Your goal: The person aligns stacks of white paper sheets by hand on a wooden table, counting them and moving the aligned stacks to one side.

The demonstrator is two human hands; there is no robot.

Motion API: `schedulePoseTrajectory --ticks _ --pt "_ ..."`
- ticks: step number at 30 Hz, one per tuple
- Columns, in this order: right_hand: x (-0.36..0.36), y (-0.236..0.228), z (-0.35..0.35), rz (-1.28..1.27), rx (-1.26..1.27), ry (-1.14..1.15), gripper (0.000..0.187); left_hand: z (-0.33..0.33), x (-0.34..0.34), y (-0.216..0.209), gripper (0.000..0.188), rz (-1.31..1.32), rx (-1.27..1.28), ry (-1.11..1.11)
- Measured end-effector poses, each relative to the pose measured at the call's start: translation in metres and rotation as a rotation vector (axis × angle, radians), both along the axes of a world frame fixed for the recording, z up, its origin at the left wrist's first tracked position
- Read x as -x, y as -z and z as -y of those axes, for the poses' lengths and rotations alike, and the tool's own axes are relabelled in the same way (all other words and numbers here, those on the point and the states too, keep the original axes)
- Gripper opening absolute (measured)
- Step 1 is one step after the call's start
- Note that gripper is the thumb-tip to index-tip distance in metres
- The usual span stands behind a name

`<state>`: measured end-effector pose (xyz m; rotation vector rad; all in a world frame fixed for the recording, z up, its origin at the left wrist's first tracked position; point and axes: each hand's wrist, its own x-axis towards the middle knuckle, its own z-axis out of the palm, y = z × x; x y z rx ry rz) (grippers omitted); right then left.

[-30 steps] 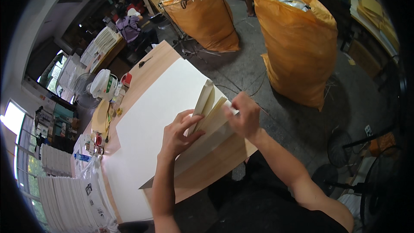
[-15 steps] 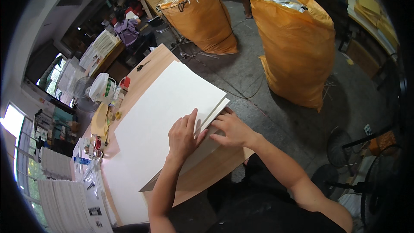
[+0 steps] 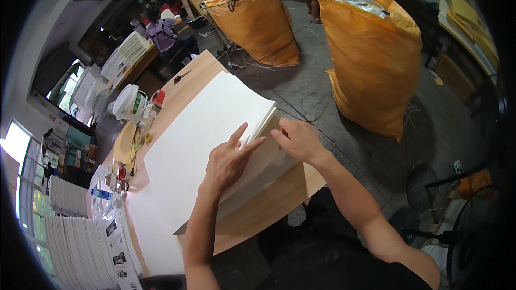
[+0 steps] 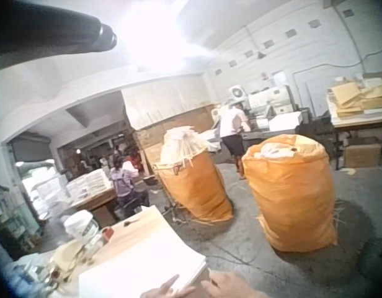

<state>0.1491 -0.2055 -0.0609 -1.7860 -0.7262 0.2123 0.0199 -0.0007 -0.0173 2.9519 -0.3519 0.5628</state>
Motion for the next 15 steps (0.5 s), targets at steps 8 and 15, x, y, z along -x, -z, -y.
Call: schedulePoseTrajectory --ticks 8,15 --pt "0.004 0.003 -0.023 -0.194 -0.230 0.048 0.034 -0.012 0.000 0.005 0.036 -0.072 0.099 -0.017" --pt "-0.008 0.009 -0.018 -0.743 -0.531 -0.184 0.028 -0.001 0.008 -0.004 0.061 -0.109 0.154 -0.044"
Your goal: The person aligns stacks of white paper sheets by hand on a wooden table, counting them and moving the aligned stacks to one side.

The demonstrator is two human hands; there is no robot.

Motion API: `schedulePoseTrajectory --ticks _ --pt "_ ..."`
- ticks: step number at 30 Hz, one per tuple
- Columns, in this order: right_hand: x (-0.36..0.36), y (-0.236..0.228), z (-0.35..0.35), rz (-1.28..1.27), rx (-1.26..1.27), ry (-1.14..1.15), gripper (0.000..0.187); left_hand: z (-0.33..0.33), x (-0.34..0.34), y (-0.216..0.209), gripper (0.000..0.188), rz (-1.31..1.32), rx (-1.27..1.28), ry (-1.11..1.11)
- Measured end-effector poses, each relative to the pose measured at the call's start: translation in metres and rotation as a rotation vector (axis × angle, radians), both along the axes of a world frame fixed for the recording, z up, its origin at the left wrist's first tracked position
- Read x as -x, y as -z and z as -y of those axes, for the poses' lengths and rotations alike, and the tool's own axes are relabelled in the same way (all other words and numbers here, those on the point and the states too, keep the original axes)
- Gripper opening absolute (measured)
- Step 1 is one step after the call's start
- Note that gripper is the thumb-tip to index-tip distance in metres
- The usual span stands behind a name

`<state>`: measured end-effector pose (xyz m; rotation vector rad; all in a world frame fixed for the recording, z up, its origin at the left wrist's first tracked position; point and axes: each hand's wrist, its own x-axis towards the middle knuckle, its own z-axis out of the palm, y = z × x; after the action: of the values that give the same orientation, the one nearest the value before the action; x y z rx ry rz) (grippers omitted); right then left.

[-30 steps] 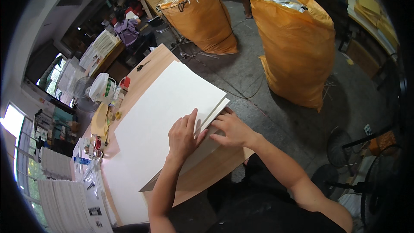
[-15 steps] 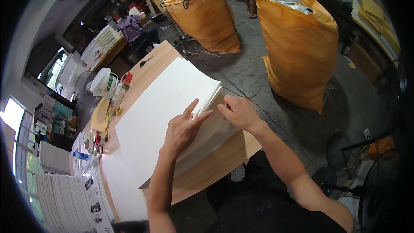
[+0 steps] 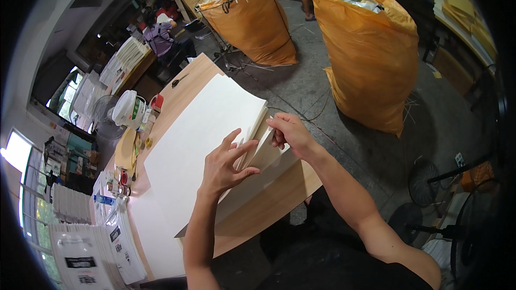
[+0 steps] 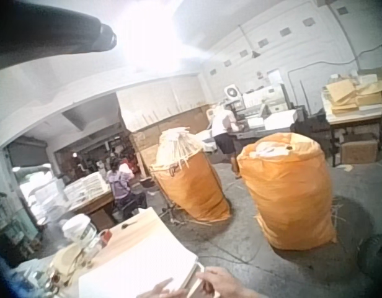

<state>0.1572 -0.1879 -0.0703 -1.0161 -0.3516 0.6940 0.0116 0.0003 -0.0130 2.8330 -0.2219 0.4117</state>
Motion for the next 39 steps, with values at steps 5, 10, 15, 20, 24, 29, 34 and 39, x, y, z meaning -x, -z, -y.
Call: schedulePoseTrajectory --ticks 5,10,15,20,24,29,34,39 --pt "-0.004 0.004 0.005 0.037 0.025 -0.039 0.028 -0.004 -0.003 0.000 0.063 -0.014 -0.003 0.012" --pt "0.000 -0.013 0.012 0.222 0.194 -0.011 0.032 -0.006 -0.004 -0.004 0.047 -0.042 -0.011 0.020" --pt "0.001 0.012 0.002 0.759 0.367 0.301 0.036 0.003 -0.007 0.000 0.052 0.016 -0.038 0.010" --pt "-0.005 -0.001 0.004 0.109 0.067 -0.022 0.035 0.003 -0.001 -0.003 0.042 -0.032 -0.084 -0.012" --pt "-0.004 0.001 0.005 -0.004 -0.048 -0.046 0.034 0.009 -0.001 -0.004 0.053 0.033 -0.032 -0.011" --pt "-0.006 0.005 0.008 0.064 -0.019 -0.049 0.035 0.006 -0.004 -0.004 0.059 -0.006 -0.014 -0.016" --pt "0.003 0.002 0.009 0.358 0.219 0.077 0.031 0.000 -0.005 0.003 0.043 0.078 0.030 -0.007" --pt "-0.004 0.008 0.002 0.176 0.057 0.042 0.030 -0.001 -0.005 0.003 0.041 0.062 -0.061 0.016"
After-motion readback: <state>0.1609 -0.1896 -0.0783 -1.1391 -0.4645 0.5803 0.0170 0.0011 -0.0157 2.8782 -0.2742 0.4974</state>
